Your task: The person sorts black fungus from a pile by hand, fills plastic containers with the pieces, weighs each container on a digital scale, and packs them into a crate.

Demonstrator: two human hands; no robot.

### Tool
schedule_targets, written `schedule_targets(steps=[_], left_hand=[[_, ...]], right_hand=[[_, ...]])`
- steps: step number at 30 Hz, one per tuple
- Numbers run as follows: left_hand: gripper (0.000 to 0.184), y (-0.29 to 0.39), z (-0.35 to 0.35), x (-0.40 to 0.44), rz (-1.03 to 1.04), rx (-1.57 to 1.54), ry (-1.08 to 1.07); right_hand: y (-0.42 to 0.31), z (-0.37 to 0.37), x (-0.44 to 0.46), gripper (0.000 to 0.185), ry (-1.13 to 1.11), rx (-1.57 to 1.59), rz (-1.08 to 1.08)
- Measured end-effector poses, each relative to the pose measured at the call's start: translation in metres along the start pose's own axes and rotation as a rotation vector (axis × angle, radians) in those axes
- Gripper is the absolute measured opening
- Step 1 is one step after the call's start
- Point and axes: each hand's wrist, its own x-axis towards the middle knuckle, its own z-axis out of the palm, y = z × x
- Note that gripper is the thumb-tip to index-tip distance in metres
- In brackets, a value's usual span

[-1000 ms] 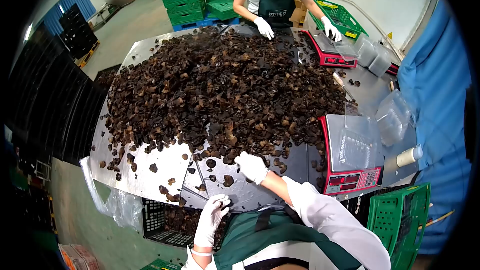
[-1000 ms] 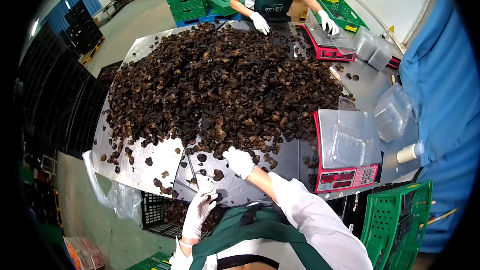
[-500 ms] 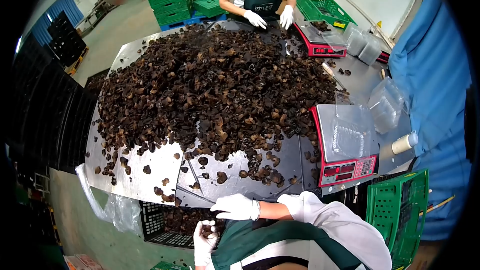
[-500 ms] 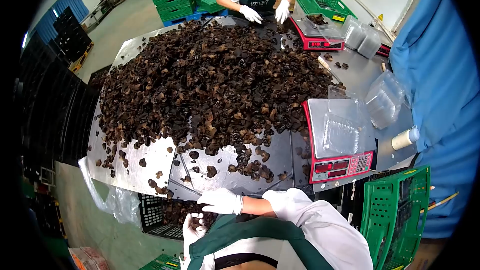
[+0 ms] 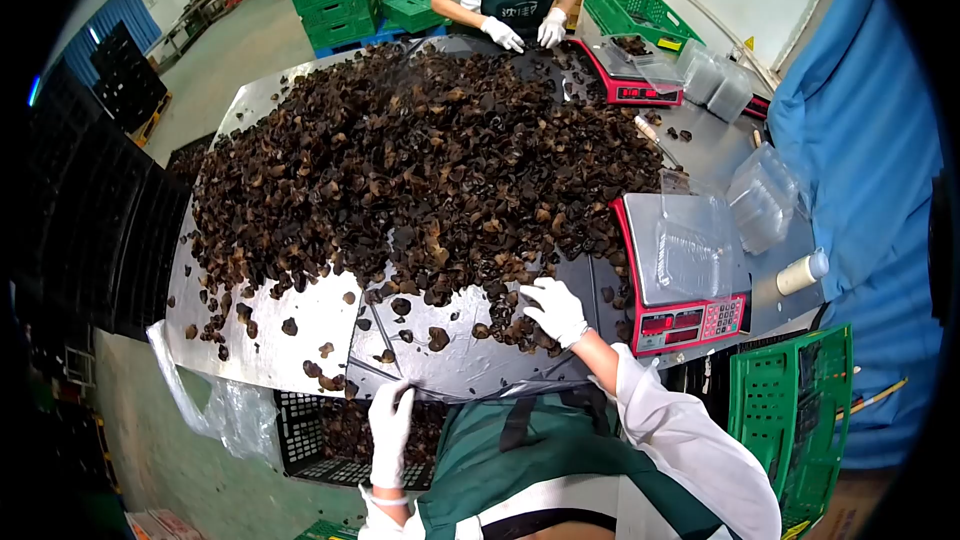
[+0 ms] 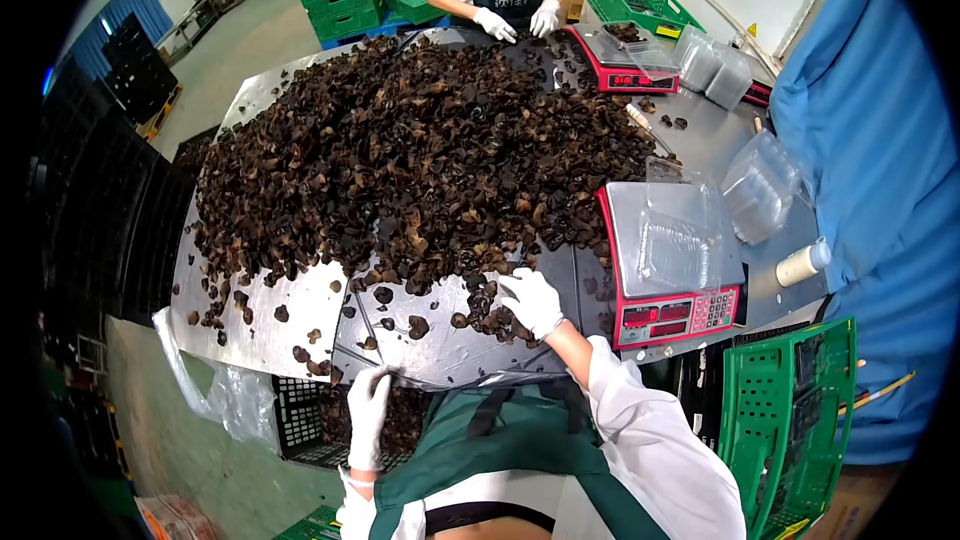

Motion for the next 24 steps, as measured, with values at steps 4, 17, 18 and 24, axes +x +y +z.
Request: schedule_targets(steps=[4,17,18,24], left_hand=[[0.042,0.003,0.038,0.048,0.376,0.252,0.032],[0.034,0.030,0.099,0.078,0.551,0.281,-0.059],[0.036,0.034,0.103,0.076,0.562,0.319,-0.071],[0.037,0.001,0.113,0.075,0.485,0.285,-0.139]], right_hand=[[0.016,0.007,-0.015,0.027,0.083,0.159,-0.005],[-0.033,0.001,-0.034,0.084,-0.039,-0.147,-0.163],[-0.035,0.003,-0.032,0.073,-0.026,-0.179,-0.187],[-0.007,0.009,-0.051,0.029,0.101,0.001,-0.161]])
